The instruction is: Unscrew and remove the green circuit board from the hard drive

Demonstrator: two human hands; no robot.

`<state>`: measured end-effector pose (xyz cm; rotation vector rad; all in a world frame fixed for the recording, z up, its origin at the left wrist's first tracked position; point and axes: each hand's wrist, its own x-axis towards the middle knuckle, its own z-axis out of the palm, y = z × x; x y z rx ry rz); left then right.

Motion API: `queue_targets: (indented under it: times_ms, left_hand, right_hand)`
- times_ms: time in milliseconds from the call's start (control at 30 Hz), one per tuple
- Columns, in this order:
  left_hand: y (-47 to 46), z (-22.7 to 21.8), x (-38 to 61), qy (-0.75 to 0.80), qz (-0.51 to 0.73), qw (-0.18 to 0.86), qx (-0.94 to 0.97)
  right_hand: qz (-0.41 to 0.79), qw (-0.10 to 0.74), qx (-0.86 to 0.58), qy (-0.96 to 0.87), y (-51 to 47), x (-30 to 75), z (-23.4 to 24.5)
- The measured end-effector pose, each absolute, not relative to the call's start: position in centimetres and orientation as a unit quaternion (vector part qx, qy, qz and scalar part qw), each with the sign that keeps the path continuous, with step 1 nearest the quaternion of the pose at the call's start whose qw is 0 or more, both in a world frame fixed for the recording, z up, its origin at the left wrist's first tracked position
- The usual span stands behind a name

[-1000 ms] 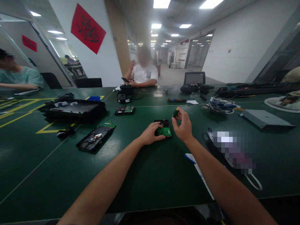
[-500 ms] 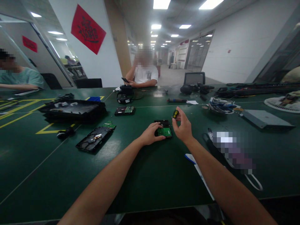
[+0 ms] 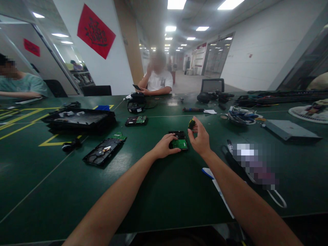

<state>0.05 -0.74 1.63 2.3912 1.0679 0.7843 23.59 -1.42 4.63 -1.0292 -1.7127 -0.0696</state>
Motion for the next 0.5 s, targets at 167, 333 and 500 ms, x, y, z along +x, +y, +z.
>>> queue_targets:
  times_ms: [167, 333, 500]
  left_hand:
    - [-0.67, 1.57, 0.08, 0.381, 0.279, 0.203, 0.858]
    - [-0.65, 1.53, 0.12, 0.385, 0.281, 0.206, 0.855]
    - [-0.66, 1.55, 0.10, 0.381, 0.283, 0.202, 0.857]
  right_hand:
    - [-0.042, 0.541, -0.433, -0.719, -1.61, 23.45, 4.85]
    - [-0.043, 0.548, -0.430, -0.716, -1.54, 23.39, 4.79]
    - [-0.053, 0.545, -0.429, -0.719, -1.62, 23.49, 4.89]
